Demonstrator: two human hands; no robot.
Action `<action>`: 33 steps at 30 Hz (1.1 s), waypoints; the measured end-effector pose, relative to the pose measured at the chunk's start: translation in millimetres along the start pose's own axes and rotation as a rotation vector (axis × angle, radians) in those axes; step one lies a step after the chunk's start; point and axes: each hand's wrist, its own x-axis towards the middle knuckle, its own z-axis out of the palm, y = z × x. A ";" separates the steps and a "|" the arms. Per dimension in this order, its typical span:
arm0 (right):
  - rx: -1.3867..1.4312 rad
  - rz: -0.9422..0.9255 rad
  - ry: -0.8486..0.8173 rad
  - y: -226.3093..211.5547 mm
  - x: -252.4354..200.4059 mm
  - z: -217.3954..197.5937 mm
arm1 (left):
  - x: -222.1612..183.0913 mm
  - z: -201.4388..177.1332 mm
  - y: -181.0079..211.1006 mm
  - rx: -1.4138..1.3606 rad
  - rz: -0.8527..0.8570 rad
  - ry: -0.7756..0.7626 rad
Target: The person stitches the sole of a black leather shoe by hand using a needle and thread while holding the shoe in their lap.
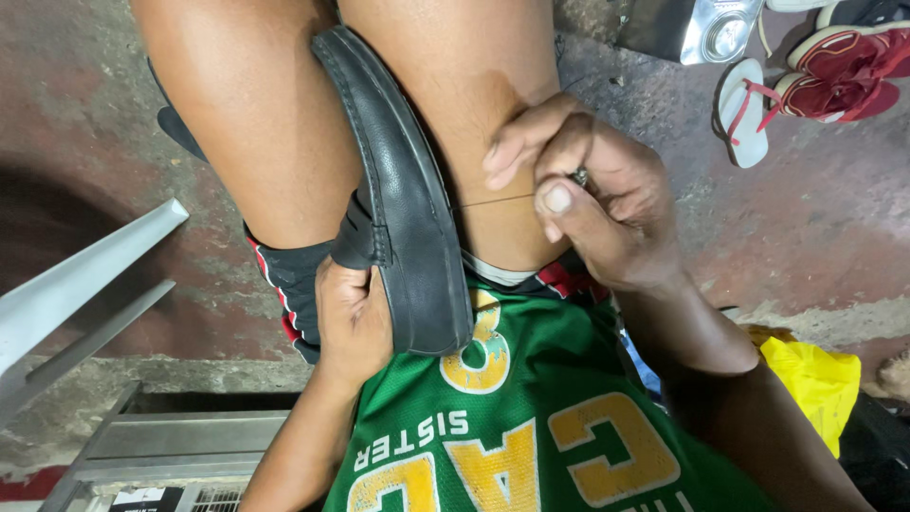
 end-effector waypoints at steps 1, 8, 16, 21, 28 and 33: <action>0.089 -0.022 -0.037 3.8 2.1 4.7 | 1.2 0.6 -0.9 -0.012 -0.020 0.006; -0.242 -0.096 -0.149 15.1 17.6 37.9 | -4.4 2.0 -11.8 0.006 0.024 0.023; -0.444 -0.255 -0.128 25.2 30.8 51.0 | -12.6 2.5 -19.7 0.080 -0.207 0.036; -0.142 -0.061 -0.126 19.3 29.7 32.2 | 8.3 -8.2 14.1 -0.275 -0.005 -0.067; -0.001 -0.062 0.211 19.0 6.4 0.6 | 5.9 -3.5 15.4 -0.386 -0.173 -0.139; -0.546 -0.009 0.002 -2.3 -10.2 -17.0 | -0.5 -15.4 -12.7 -0.852 -0.361 -0.036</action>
